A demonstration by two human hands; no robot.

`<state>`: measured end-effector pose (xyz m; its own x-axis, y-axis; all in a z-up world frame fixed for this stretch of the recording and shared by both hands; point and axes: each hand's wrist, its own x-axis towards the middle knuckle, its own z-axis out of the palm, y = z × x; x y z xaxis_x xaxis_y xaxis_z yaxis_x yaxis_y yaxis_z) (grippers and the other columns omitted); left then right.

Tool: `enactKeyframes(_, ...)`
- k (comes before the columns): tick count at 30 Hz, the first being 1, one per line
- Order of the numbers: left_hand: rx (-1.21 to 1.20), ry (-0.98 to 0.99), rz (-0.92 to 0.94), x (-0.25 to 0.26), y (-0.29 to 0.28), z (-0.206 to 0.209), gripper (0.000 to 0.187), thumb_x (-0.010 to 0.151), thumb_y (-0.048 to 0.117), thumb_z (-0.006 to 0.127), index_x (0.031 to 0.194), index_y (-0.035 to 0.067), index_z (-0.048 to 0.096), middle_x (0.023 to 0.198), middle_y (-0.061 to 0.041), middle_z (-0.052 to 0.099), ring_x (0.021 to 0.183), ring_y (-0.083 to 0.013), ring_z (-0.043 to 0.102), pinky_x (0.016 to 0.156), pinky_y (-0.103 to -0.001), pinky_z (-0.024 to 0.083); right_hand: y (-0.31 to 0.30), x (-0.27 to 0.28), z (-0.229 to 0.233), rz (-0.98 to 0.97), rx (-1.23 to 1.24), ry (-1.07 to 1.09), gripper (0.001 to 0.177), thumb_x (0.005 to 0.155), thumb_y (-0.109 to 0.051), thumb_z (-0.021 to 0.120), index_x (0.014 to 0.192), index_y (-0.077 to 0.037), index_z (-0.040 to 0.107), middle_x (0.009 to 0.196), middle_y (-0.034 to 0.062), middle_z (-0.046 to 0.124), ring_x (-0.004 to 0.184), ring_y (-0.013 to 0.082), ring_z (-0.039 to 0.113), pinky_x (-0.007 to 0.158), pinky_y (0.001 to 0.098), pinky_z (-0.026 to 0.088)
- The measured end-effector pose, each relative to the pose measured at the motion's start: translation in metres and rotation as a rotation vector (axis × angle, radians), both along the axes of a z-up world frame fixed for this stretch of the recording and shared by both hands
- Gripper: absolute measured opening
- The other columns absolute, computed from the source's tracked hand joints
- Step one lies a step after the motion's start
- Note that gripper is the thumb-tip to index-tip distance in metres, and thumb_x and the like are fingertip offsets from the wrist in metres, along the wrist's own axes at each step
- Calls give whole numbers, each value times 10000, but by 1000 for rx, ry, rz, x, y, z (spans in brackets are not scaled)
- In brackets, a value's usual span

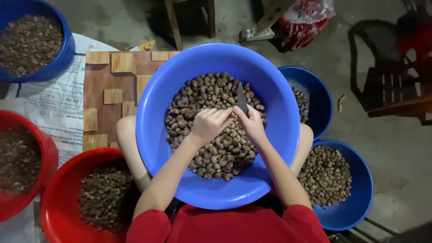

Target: A person manually shells nuts using a small knife, working from a large bowl.

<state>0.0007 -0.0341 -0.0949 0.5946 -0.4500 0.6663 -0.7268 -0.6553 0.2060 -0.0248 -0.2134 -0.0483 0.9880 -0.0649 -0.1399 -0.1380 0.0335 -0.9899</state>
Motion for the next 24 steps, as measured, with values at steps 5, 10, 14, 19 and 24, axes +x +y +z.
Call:
enactKeyframes(5,-260,527,-60,-8,2,45,341,922,336,776,1197,152,696,904,-21,769,728,-200,735,652,-327,602,-6,-4,6,5,80,-28,213,1024,-147,685,836,-54,651,484,4,435,451,64,390,444,205,322)
enactKeyframes(10,-702,1240,-304,-8,1,24,275,1059,268,611,1173,22,663,817,-122,782,555,-157,692,503,-282,575,-9,-4,4,48,76,-97,107,998,-116,704,938,-27,702,524,9,509,513,55,449,508,195,383)
enactKeyframes(14,-877,1413,-355,-6,-1,31,276,1101,248,517,1216,24,628,769,-156,735,496,-156,648,424,-236,532,-11,-5,-2,25,-243,-254,116,1025,-164,661,1025,-50,681,545,66,564,537,160,527,531,268,416)
enactKeyframes(19,-888,1172,-277,0,8,39,259,1100,215,532,1148,10,683,706,-140,722,469,-144,627,403,-238,530,-26,5,-30,-28,-1182,-711,57,990,-284,664,987,-230,682,614,-6,650,565,219,667,583,333,532)
enactKeyframes(24,-751,910,-243,5,15,54,227,1085,175,564,1102,5,713,664,-97,738,478,-131,625,450,-248,550,-30,7,-33,-139,-1237,-820,19,951,-272,665,952,-257,677,600,-30,579,566,201,633,582,322,515)
